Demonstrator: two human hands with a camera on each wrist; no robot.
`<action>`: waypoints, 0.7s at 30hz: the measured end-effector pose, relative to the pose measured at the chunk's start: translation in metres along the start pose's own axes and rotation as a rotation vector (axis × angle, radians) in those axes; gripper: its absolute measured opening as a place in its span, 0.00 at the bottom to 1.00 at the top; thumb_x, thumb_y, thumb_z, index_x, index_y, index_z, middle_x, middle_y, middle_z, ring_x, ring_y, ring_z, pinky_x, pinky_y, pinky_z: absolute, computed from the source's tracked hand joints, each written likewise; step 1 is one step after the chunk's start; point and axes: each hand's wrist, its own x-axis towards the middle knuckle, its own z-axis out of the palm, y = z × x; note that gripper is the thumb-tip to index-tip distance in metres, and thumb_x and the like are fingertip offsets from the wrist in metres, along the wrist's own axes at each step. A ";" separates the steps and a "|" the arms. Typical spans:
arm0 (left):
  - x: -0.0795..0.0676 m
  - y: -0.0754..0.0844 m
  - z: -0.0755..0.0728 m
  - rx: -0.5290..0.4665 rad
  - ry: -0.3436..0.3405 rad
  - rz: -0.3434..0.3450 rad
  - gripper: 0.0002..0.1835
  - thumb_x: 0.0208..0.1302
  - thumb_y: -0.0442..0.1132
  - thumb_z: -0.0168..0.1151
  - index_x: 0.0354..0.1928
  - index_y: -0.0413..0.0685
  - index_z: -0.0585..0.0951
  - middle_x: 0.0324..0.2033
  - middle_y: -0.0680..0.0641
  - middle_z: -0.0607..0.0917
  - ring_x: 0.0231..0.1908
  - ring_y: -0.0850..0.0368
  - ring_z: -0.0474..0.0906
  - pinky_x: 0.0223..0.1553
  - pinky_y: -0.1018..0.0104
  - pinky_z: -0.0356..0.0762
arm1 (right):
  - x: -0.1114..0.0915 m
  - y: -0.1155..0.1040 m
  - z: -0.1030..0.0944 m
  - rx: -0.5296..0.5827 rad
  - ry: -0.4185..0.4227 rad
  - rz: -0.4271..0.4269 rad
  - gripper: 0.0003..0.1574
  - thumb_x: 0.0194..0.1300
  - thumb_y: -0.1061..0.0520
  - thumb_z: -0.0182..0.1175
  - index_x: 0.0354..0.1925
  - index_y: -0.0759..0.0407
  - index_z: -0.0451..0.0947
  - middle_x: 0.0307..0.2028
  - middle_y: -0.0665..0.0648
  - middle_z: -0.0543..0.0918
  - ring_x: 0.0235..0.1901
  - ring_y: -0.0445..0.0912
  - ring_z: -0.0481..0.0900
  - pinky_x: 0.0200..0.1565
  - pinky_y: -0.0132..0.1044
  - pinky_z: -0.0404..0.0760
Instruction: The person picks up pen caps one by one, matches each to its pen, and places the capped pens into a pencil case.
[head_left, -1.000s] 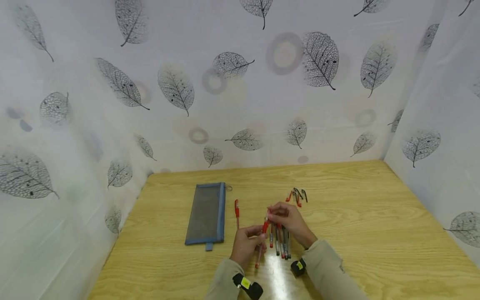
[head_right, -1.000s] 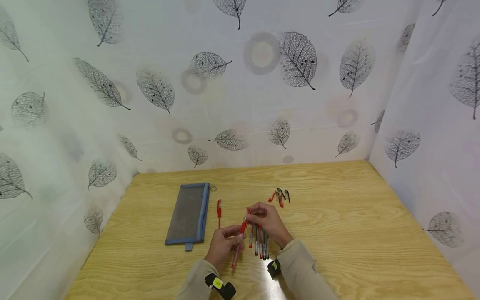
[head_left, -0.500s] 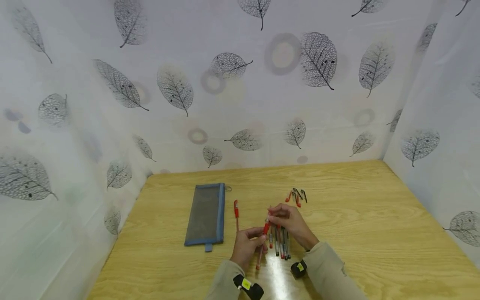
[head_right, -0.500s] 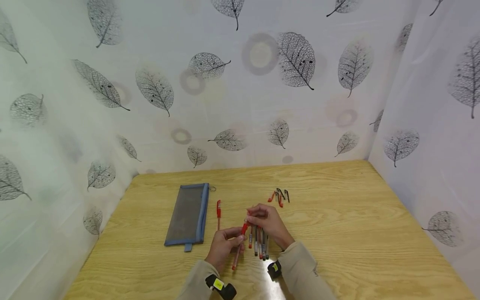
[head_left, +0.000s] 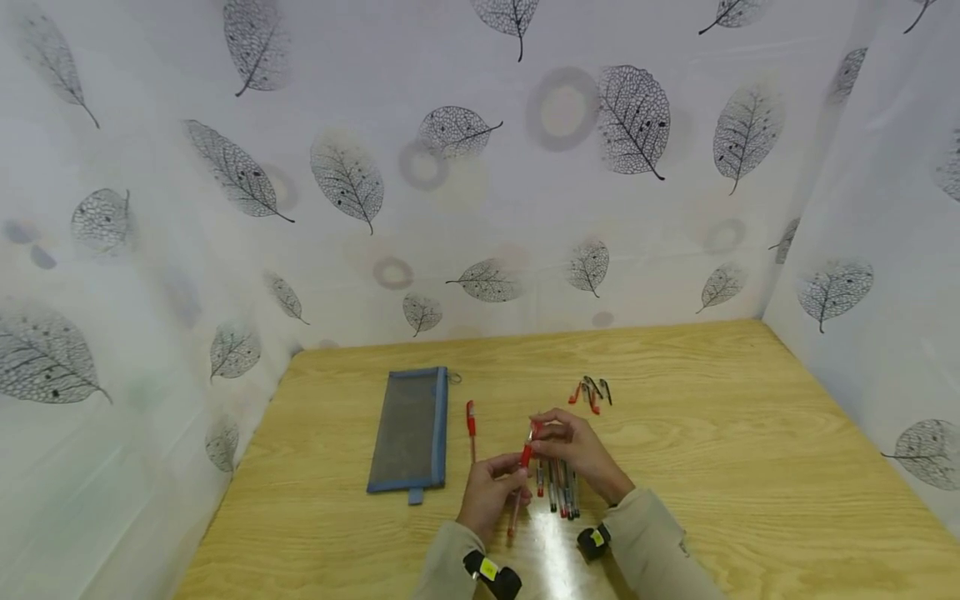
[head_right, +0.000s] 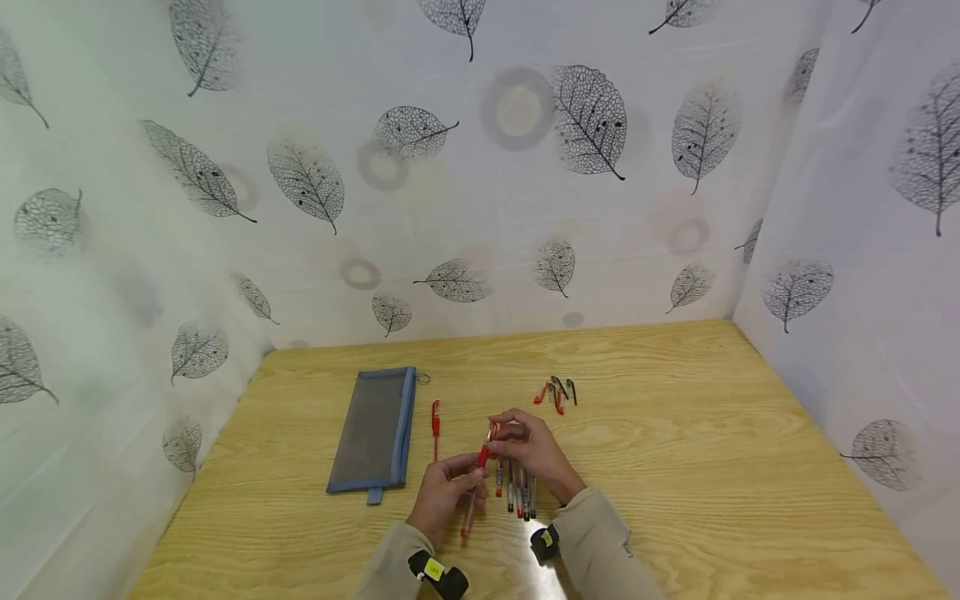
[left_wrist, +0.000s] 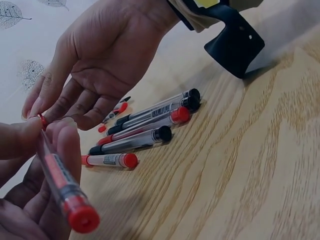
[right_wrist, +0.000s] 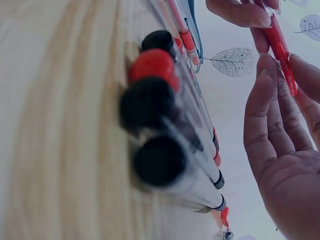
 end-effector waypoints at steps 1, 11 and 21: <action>0.000 0.000 -0.001 0.004 0.000 0.002 0.16 0.65 0.27 0.58 0.54 0.26 0.76 0.38 0.38 0.83 0.24 0.61 0.79 0.29 0.68 0.80 | 0.000 0.000 0.000 -0.002 -0.003 0.001 0.30 0.64 0.63 0.62 0.58 0.77 0.65 0.43 0.70 0.82 0.39 0.46 0.84 0.43 0.46 0.82; 0.000 0.003 -0.004 0.000 0.035 0.010 0.17 0.64 0.30 0.61 0.53 0.26 0.77 0.40 0.35 0.84 0.29 0.57 0.82 0.31 0.67 0.81 | 0.008 -0.009 0.003 -0.092 0.030 0.071 0.31 0.64 0.62 0.63 0.61 0.73 0.67 0.41 0.65 0.84 0.38 0.49 0.83 0.43 0.49 0.81; 0.000 0.007 -0.010 -0.006 0.063 0.022 0.18 0.63 0.26 0.60 0.55 0.27 0.76 0.45 0.33 0.82 0.37 0.50 0.83 0.39 0.63 0.82 | 0.025 -0.010 0.001 -0.110 0.010 0.073 0.30 0.64 0.62 0.63 0.61 0.71 0.68 0.40 0.63 0.85 0.37 0.49 0.83 0.42 0.55 0.80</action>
